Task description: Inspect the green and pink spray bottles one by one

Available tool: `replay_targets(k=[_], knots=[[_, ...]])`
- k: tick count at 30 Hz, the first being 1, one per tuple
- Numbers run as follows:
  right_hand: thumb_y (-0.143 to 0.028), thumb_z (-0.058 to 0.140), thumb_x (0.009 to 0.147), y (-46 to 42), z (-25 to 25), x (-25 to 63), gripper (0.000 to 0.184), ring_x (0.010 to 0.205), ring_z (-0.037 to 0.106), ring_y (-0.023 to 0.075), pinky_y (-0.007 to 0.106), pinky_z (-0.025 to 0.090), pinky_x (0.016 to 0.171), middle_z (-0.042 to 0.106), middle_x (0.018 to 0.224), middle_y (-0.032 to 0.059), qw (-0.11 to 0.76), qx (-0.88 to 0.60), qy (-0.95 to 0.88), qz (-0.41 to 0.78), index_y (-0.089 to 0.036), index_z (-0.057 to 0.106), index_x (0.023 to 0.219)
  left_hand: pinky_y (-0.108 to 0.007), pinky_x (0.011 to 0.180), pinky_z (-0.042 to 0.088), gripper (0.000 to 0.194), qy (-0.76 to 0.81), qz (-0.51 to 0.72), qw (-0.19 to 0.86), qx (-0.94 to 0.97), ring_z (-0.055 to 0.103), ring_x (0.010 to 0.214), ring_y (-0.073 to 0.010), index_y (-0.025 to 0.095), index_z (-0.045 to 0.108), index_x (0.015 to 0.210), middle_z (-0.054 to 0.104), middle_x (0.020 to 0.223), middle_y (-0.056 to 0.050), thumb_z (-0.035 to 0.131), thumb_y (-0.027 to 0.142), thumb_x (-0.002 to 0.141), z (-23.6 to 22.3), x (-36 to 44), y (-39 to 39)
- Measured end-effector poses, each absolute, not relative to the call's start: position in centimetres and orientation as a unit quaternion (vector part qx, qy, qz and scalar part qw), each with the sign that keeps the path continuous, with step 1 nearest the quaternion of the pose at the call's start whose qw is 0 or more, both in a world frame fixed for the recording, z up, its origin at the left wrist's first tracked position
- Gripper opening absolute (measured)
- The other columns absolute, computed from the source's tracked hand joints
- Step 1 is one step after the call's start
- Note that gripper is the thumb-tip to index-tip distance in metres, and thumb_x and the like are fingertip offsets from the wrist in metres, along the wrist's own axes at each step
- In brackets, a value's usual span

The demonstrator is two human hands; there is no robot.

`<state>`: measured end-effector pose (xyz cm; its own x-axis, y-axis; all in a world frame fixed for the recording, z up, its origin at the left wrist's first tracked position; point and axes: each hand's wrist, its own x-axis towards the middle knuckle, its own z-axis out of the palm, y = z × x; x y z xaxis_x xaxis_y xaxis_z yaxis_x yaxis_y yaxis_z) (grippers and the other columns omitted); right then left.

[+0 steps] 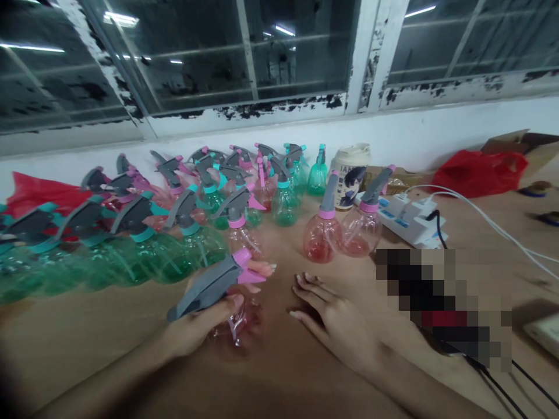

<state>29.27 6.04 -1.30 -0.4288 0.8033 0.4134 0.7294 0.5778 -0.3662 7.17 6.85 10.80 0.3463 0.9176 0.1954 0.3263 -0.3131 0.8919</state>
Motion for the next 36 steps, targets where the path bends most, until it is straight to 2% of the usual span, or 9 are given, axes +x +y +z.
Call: replay_targets(k=[6,13,23,31,36], knots=[[-0.036,0.051,0.087,6.0,-1.2,29.5,0.045,0.123,0.045,0.0221,0.044,0.039,0.103,0.051,0.132,0.0047,0.262,-0.457,-0.846,0.085,-0.021,0.047,0.129,-0.024,0.052,0.051,0.015,0.416,0.323,0.365,0.768,0.061,0.058,-0.0153,0.021,0.064,0.074,0.065,0.064,0.000,0.050,0.020,0.067,10.7,6.4,7.4],[-0.036,0.049,0.088,5.9,-1.0,29.5,0.045,0.123,0.044,0.0225,0.044,0.039,0.103,0.050,0.133,0.0045,0.255,-0.456,-0.848,0.092,-0.021,0.045,0.130,-0.026,0.057,0.053,0.013,0.383,0.317,0.389,0.776,0.063,0.063,-0.0162,0.020,0.063,0.076,0.066,0.068,-0.001,0.051,0.019,0.071,10.7,6.1,7.7],[-0.037,0.050,0.088,5.9,-1.1,29.7,0.044,0.125,0.042,0.0220,0.044,0.038,0.104,0.049,0.133,0.0043,0.250,-0.458,-0.847,0.104,-0.021,0.047,0.129,-0.026,0.057,0.053,0.018,0.386,0.333,0.338,0.791,0.062,0.059,-0.0152,0.019,0.062,0.074,0.064,0.065,0.000,0.046,0.014,0.067,10.7,6.3,7.5],[-0.037,0.051,0.087,6.3,-1.0,30.2,0.042,0.124,0.043,0.0211,0.043,0.039,0.103,0.051,0.132,0.0029,0.250,-0.452,-0.848,0.123,-0.022,0.050,0.126,-0.025,0.051,0.052,0.008,0.428,0.363,0.291,0.775,0.060,0.060,-0.0154,0.021,0.058,0.065,0.060,0.064,0.001,0.052,0.017,0.067,10.1,6.6,7.3],[-0.039,0.052,0.086,6.6,-1.0,30.6,0.041,0.123,0.045,0.0205,0.041,0.040,0.102,0.053,0.130,0.0029,0.245,-0.452,-0.848,0.126,-0.023,0.054,0.123,-0.025,0.053,0.053,0.013,0.424,0.358,0.332,0.762,0.061,0.060,-0.0154,0.021,0.062,0.074,0.061,0.064,0.001,0.052,0.018,0.067,10.5,6.5,7.3]])
